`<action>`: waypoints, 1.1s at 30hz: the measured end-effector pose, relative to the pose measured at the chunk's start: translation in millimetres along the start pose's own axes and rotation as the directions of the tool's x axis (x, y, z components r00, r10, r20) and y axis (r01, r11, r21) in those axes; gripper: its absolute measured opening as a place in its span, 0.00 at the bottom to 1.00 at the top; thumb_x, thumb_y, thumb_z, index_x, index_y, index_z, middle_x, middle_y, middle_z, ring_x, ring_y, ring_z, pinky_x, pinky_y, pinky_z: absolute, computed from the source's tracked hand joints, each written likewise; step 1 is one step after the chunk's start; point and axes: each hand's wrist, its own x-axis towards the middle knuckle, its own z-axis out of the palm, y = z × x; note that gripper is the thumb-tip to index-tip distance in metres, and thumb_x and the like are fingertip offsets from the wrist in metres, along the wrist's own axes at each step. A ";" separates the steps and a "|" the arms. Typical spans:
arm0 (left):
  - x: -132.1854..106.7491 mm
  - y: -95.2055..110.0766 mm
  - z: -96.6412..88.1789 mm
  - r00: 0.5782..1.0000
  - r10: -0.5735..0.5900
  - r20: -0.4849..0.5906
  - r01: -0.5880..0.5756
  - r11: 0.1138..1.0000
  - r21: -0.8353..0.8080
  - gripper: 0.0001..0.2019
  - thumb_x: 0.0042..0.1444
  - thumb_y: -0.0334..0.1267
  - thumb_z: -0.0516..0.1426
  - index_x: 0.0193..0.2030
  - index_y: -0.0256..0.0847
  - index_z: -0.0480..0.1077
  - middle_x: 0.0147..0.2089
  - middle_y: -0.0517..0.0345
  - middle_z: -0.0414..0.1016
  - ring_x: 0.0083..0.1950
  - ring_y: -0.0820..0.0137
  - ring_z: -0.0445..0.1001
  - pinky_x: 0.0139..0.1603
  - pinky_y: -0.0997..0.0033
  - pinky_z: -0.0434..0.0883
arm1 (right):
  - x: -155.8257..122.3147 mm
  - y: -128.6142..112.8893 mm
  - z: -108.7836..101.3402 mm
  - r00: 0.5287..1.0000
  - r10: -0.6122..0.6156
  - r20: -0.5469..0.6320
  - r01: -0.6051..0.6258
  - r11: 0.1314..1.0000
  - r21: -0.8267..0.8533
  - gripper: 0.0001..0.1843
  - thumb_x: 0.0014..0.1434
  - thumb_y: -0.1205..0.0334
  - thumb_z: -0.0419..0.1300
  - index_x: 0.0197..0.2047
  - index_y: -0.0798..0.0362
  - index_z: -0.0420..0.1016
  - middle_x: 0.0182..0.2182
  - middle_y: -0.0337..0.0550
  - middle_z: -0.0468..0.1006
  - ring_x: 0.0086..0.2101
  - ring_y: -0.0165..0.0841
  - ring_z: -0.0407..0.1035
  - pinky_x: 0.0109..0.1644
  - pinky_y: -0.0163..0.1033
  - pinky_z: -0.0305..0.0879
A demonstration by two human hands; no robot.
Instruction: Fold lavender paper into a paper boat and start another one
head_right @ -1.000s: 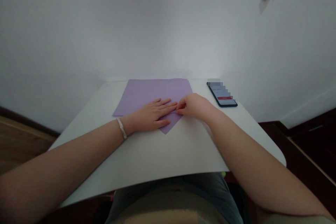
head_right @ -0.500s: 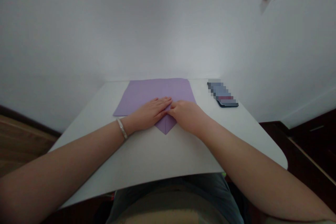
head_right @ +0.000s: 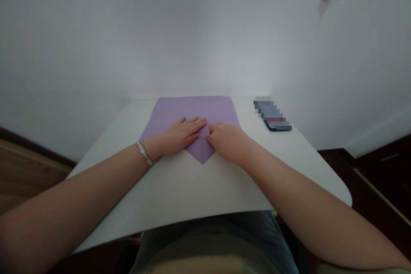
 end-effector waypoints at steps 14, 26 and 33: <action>-2.4 -23.6 -2.5 0.987 -0.068 0.148 0.060 0.996 0.060 0.29 0.67 0.47 0.44 0.72 0.50 0.40 0.74 0.53 0.38 0.73 0.50 0.35 0.68 0.41 0.43 | -17.0 17.8 -4.8 0.968 0.222 0.117 -0.212 0.973 -0.086 0.16 0.60 0.64 0.51 0.40 0.47 0.81 0.42 0.49 0.79 0.39 0.40 0.74 0.35 0.39 0.63; -10.6 -44.8 -12.8 0.979 0.063 0.192 -0.053 0.997 -0.058 0.27 0.65 0.50 0.45 0.70 0.53 0.48 0.74 0.52 0.36 0.74 0.53 0.35 0.68 0.46 0.43 | -24.8 24.7 -10.9 0.927 0.326 0.186 -0.311 0.945 -0.104 0.14 0.58 0.64 0.53 0.38 0.50 0.81 0.40 0.51 0.81 0.41 0.43 0.75 0.36 0.40 0.65; -17.7 -38.5 -24.4 0.976 0.098 0.195 -0.078 0.991 -0.106 0.26 0.65 0.43 0.47 0.69 0.52 0.51 0.74 0.55 0.38 0.74 0.58 0.35 0.69 0.51 0.45 | -24.6 31.1 -6.2 0.931 0.318 0.181 -0.315 0.948 -0.047 0.14 0.56 0.62 0.54 0.38 0.47 0.82 0.39 0.50 0.82 0.41 0.42 0.75 0.39 0.40 0.66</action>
